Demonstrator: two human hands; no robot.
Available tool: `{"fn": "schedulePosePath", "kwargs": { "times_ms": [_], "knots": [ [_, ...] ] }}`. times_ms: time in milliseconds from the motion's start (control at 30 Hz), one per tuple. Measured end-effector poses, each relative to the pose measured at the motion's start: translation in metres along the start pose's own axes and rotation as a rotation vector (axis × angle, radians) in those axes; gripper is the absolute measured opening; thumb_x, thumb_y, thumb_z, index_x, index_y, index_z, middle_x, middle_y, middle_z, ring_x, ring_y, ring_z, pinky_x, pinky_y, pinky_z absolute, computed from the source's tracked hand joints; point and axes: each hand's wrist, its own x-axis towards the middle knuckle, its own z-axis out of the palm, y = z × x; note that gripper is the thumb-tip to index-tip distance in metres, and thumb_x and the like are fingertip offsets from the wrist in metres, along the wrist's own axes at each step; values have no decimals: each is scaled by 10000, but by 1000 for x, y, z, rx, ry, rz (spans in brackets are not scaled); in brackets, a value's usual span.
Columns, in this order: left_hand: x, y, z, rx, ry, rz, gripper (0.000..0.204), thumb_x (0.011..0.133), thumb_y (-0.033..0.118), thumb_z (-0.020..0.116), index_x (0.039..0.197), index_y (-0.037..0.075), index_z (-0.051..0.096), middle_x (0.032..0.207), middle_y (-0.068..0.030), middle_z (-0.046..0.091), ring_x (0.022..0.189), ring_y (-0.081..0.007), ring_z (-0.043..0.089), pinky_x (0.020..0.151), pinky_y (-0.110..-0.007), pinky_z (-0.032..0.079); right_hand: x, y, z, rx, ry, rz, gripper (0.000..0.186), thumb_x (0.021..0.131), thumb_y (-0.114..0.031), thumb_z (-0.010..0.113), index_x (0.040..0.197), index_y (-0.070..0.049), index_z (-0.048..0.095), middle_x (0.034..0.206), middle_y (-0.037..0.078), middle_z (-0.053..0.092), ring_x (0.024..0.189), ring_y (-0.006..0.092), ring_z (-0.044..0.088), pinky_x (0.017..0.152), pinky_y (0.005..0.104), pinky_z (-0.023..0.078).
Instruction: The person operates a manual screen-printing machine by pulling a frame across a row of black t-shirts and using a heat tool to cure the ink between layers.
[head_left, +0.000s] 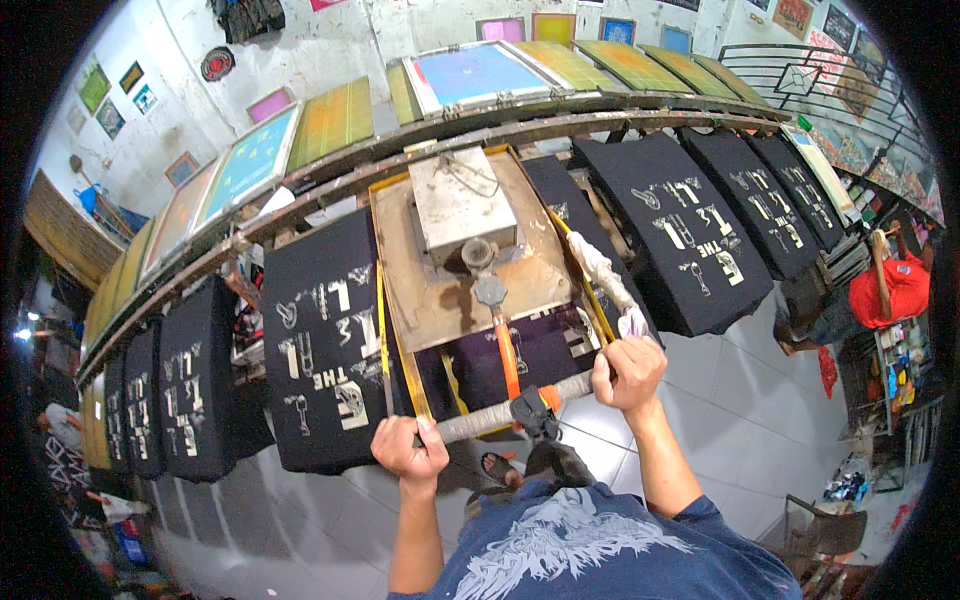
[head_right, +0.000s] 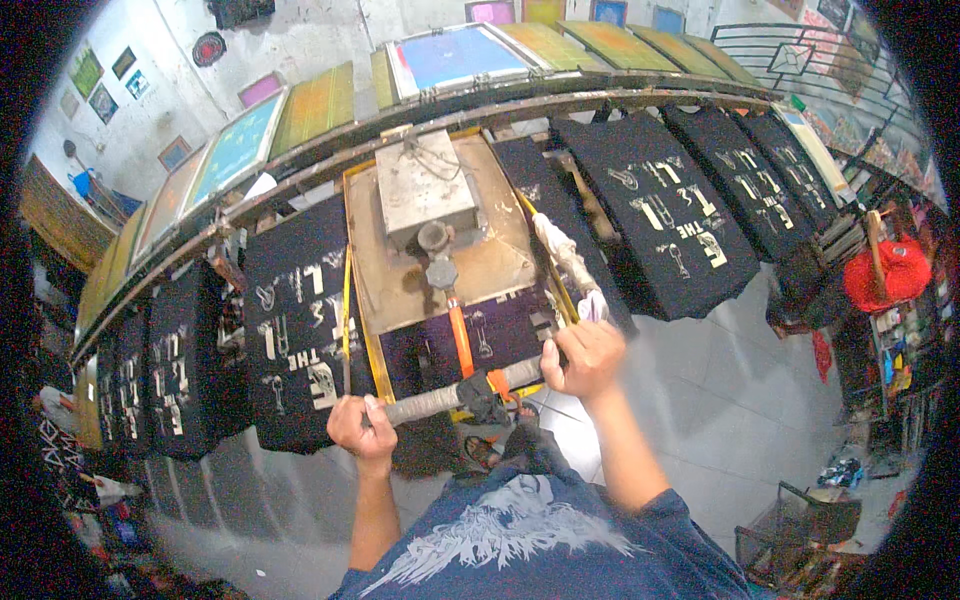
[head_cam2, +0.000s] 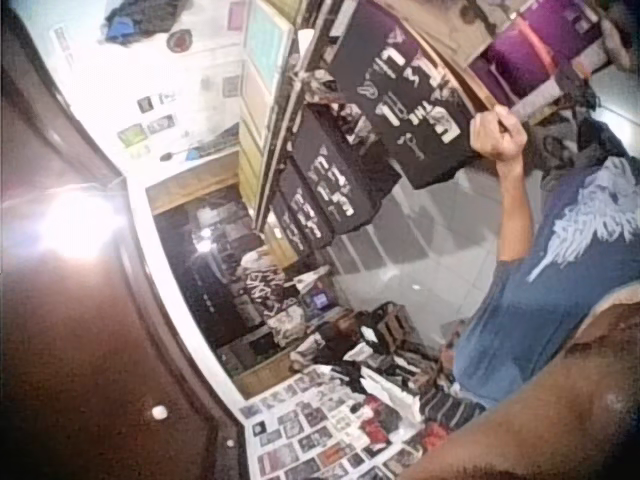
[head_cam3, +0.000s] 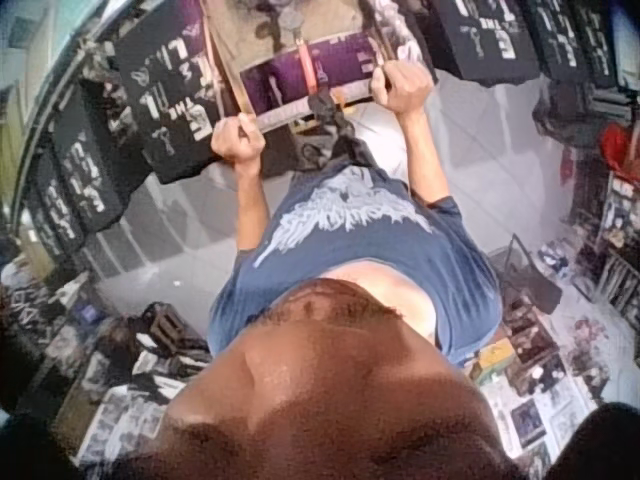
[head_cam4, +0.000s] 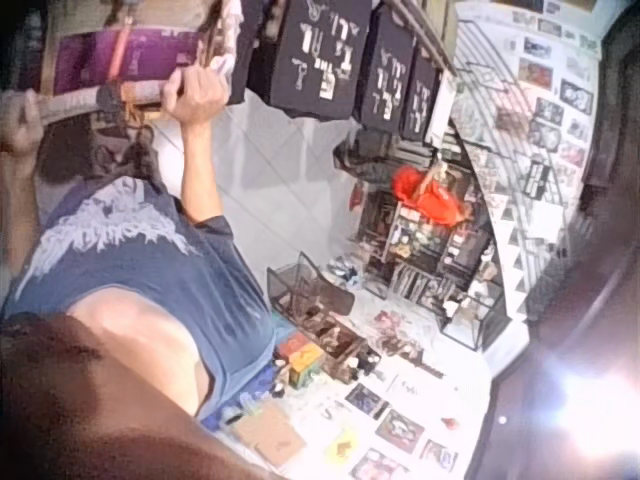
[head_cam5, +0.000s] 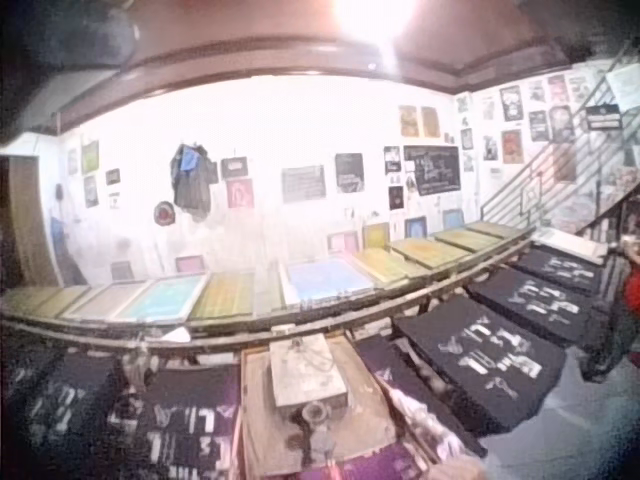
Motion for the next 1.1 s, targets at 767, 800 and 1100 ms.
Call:
{"fn": "schedulePosePath", "kwargs": {
  "times_ms": [767, 800, 1100],
  "knots": [
    [3, -2, 0, -62, 15, 33, 221, 856, 73, 625, 641, 48, 582, 588, -113, 559, 508, -311, 528, 518, -419, 384, 2, -10, 1, 14, 111, 30, 149, 733, -117, 637, 638, -77, 529, 577, 94, 469, 515, 298, 483, 542, 406, 376],
    [5, -1, 1, -65, 33, 40, 216, 838, 76, 619, 628, 57, 575, 571, -105, 540, 493, -309, 510, 507, -417, 373, 2, -11, 1, 14, 111, 33, 158, 732, -120, 637, 634, -79, 521, 574, 93, 462, 514, 299, 479, 539, 407, 375],
    [1, -4, 1, -70, -5, 33, 233, 910, 91, 632, 685, 42, 596, 609, -120, 559, 537, -315, 535, 539, -431, 385, -3, -6, 0, -41, 72, 35, 164, 751, -163, 684, 652, -109, 566, 602, 47, 538, 544, 256, 547, 550, 389, 413]
  ]
}}
